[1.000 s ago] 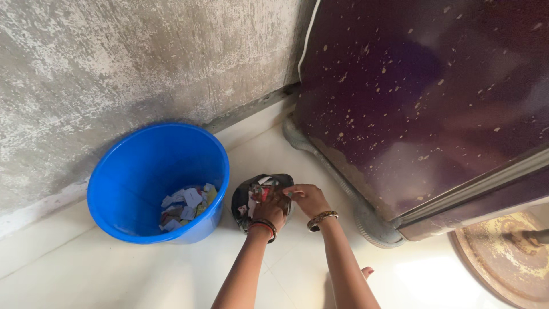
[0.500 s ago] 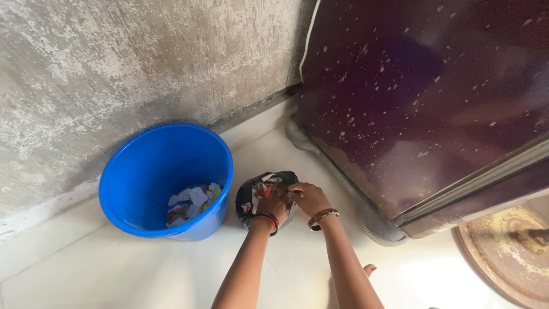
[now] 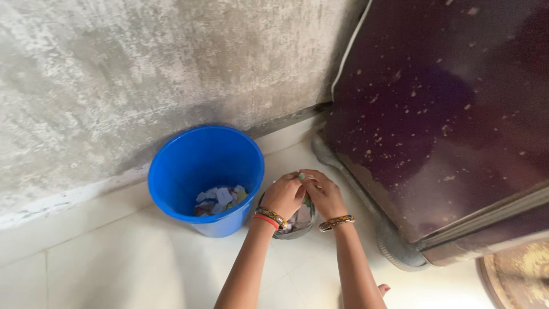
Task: The person transfers crumpled paper and small trash items from a blue bucket into a black plastic bag. They repeatedly reach into the bucket, pick up items by hand, and place them into the bag on the floor.
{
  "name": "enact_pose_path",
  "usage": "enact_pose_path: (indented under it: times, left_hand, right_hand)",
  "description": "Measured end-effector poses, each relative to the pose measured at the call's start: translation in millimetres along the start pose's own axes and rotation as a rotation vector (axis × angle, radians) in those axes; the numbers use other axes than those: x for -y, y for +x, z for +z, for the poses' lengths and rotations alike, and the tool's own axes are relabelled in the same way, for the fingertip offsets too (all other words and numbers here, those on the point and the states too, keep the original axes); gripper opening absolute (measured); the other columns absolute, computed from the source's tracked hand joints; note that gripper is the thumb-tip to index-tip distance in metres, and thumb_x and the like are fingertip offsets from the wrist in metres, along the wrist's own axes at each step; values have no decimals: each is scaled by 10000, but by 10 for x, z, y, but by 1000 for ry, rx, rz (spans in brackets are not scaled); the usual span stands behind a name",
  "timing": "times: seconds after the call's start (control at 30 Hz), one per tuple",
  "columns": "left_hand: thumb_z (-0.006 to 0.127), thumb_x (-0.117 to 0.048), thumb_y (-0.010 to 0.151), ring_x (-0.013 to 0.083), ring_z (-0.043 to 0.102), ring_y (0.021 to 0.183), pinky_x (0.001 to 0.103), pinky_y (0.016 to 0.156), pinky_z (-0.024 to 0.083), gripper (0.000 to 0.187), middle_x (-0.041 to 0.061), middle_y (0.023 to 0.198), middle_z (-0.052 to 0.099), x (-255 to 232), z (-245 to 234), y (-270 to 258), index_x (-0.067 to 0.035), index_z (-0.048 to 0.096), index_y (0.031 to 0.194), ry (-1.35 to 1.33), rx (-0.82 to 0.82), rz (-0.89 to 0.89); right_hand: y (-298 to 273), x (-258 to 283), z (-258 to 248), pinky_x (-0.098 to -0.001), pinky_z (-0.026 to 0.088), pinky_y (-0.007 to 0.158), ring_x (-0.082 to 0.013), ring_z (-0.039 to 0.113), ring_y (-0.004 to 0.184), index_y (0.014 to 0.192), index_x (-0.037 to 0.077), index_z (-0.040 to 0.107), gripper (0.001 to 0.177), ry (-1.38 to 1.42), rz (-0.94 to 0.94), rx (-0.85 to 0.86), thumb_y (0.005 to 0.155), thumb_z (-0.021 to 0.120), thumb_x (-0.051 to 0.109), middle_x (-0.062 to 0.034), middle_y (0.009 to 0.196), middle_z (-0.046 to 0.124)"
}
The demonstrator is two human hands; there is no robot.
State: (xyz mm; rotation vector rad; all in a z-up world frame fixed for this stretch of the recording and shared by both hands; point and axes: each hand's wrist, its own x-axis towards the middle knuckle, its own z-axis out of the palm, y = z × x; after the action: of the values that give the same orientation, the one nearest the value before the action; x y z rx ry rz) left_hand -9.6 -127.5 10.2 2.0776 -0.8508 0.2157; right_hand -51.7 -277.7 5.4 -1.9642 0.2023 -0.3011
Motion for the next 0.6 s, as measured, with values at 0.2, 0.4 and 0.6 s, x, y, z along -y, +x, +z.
enact_pose_path:
  times: [0.2, 0.4, 0.6]
  left_hand:
    - [596, -159, 951, 399, 669, 1023, 504, 855, 550, 197, 201, 1130, 711, 80, -626, -88, -7, 713, 1001, 30, -78, -104]
    - [648, -40, 805, 394, 635, 1110, 495, 927, 521, 283, 199, 1159, 697, 751, -1066, -366, 3, 712, 1077, 195, -230, -53]
    - [688, -49, 790, 359, 636, 1107, 476, 914, 540, 320, 156, 1160, 693, 965, -1268, -693, -41, 706, 1109, 338, -27, -316]
  right_hand:
    - [-150, 704, 603, -403, 557, 893, -331, 703, 1060, 1294, 69, 661, 353, -181, -242, -97, 1060, 505, 282, -175, 1206, 708]
    - [-162, 862, 1344, -474, 525, 901, -415, 643, 1097, 1335, 56, 588, 368, -298, -445, 21, 1027, 476, 223, -212, 1297, 638]
    - [-211, 692, 1621, -498, 500, 905, -396, 663, 1023, 1346, 37, 559, 437, -534, -491, 229, 947, 531, 214, -193, 1198, 677]
